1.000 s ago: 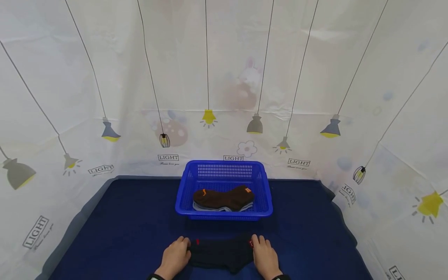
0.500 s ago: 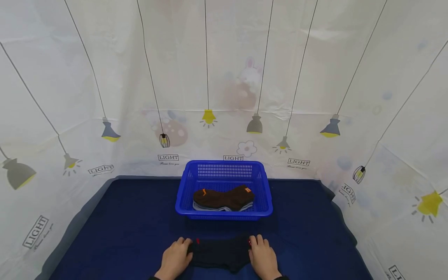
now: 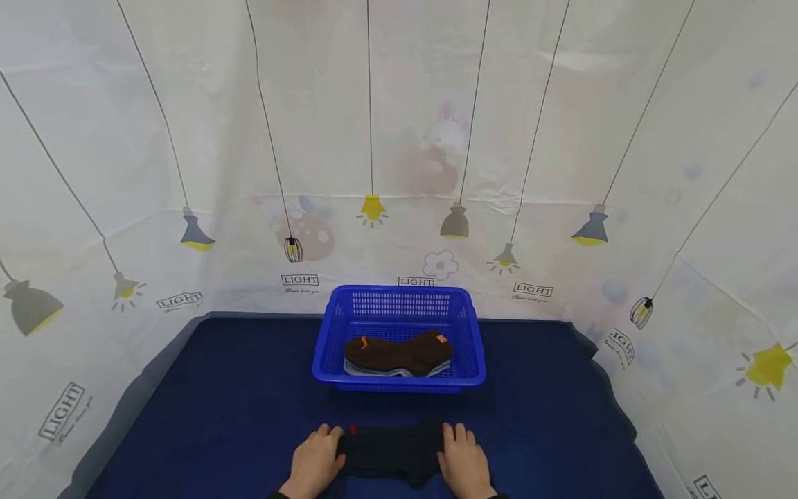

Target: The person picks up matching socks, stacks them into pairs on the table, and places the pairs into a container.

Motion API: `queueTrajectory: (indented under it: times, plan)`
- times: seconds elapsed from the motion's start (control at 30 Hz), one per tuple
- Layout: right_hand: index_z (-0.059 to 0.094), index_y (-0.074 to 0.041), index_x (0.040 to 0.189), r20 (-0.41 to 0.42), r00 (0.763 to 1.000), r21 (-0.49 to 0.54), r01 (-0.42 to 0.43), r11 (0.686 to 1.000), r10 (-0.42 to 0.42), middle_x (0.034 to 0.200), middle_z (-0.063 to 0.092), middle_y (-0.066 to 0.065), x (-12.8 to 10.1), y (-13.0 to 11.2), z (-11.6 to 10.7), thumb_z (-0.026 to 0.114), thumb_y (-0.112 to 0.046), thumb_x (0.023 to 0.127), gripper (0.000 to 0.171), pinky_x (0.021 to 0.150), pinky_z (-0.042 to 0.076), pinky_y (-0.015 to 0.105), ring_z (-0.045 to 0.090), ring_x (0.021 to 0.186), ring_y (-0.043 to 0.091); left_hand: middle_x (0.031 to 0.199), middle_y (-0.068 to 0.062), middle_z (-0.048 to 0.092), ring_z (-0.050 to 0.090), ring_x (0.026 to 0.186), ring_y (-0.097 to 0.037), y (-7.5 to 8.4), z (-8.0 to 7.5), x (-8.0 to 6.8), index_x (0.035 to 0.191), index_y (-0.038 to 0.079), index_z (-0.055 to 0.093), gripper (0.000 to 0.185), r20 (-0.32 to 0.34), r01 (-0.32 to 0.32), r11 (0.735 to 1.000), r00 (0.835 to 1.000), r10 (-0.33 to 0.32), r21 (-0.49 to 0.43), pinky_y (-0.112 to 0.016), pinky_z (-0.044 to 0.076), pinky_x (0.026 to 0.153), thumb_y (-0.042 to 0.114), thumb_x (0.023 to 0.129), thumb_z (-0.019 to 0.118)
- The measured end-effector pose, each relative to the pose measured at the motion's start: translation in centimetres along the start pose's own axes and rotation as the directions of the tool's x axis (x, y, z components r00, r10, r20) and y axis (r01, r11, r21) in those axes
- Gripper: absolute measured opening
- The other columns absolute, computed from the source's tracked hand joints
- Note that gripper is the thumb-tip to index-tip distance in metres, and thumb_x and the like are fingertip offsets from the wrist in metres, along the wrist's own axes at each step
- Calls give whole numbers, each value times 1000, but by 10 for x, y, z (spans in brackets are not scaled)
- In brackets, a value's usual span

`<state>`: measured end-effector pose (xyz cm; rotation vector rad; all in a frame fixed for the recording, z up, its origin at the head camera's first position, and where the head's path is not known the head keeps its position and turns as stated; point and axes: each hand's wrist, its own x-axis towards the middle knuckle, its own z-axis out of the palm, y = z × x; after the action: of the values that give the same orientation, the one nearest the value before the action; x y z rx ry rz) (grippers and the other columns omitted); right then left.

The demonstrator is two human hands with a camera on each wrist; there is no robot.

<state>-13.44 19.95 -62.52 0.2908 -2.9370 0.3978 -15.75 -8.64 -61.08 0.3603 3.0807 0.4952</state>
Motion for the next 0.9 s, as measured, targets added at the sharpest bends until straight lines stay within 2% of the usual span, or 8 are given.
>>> queueTrajectory:
  times: [0.2,0.4,0.67,0.9]
  plan:
    - [62,3,115,-10,1000,-6,1,1000,-1,90,53,14,-1,-3,4,87,-13,78,47,54,49,41,56,71,29,86,-14,58,62,76,-32,3,1,-1,101,3,69,33,-37,-3,1000,999,4,27,-48,54,64,14,76,88]
    - [56,2,110,40,999,36,-38,999,36,88,51,15,2,-6,6,83,-7,82,40,56,50,44,57,72,30,85,-13,58,62,74,-31,6,4,-1,100,3,68,32,-71,-2,999,997,4,32,-47,54,62,11,75,87]
    - [54,0,107,65,997,57,-55,997,51,84,54,12,4,-7,5,78,-5,86,32,57,50,44,58,69,29,81,-12,60,63,71,-30,6,7,0,104,5,69,29,-85,-11,1000,996,12,17,-47,53,60,2,76,78]
    - [55,-10,96,22,998,111,-54,992,52,80,52,2,3,-4,-3,75,-4,89,22,56,46,37,55,66,20,82,-10,59,63,71,-30,2,2,1,105,6,67,29,-35,-26,999,999,24,-37,-47,53,59,3,78,76]
